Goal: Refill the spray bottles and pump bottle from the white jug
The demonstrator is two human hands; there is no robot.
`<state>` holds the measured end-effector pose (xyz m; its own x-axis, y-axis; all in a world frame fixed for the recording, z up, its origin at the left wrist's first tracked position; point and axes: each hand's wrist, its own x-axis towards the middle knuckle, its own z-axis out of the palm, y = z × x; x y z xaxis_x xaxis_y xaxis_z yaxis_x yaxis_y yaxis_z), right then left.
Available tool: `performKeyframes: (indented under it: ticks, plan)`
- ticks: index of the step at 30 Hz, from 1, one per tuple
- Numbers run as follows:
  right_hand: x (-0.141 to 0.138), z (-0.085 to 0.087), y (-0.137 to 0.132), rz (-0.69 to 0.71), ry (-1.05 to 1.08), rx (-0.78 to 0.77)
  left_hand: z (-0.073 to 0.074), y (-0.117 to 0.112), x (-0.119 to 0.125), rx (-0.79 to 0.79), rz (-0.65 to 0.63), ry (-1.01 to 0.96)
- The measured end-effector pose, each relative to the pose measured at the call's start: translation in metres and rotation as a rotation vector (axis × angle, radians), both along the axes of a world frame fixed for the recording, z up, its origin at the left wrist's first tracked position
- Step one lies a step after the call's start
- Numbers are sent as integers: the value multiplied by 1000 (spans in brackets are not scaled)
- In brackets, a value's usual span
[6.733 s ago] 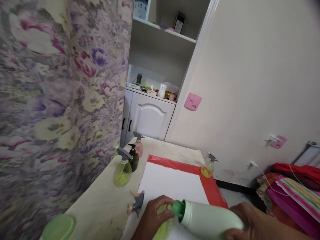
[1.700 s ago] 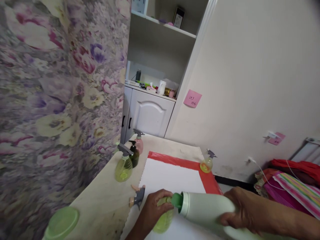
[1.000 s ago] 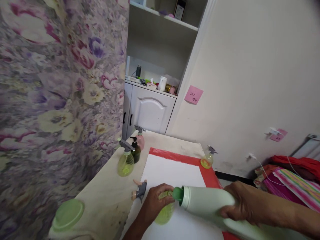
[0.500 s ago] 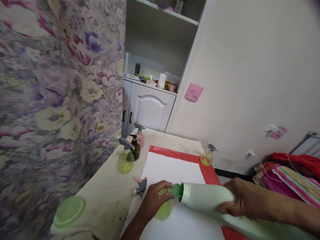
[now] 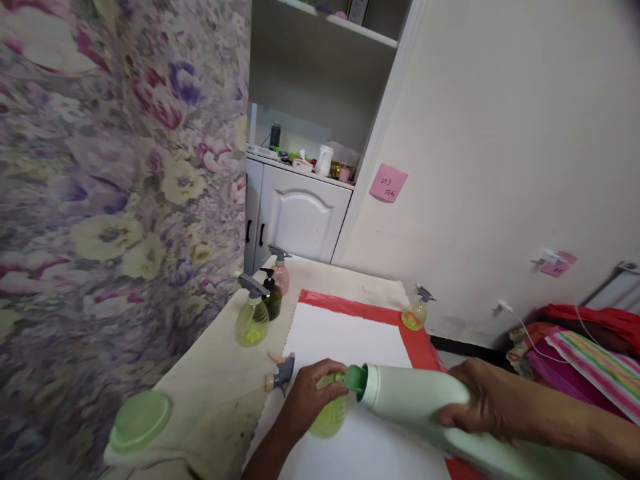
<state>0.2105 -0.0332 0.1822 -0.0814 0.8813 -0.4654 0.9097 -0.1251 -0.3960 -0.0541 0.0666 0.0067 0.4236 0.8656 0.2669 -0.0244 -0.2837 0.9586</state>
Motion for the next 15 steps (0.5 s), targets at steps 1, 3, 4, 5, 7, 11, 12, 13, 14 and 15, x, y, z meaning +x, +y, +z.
performKeyframes:
  ticks: [1, 3, 4, 5, 7, 11, 12, 13, 14, 15]
  plan:
    - [2, -4, 0, 1, 33, -1, 0, 0, 0, -1, 0, 0]
    - [4, -13, -1, -21, 96, 5, 0, 0, -2, -5, -4, 2]
    - [5, -17, -2, -42, 129, -2, 1, 0, -2, -7, -4, 4]
    - [5, -21, -3, -62, 161, -8, 2, 0, -3, -11, -1, 7]
    - [6, -29, -5, -88, 229, -16, 3, -1, -3, -16, 11, 14]
    - [13, -43, -6, -101, 314, -3, 4, -3, -1, -10, 27, 24]
    - [16, -45, -5, -109, 340, 6, 4, -3, 0, -8, 23, 21]
    - [18, -47, -3, -124, 366, 17, 3, -3, 0, -7, 18, 17]
    - [21, -49, 0, -143, 397, 37, 3, -4, 1, -8, 10, 13]
    - [23, -50, 3, -165, 430, 69, 2, -4, 1, -11, 5, 10]
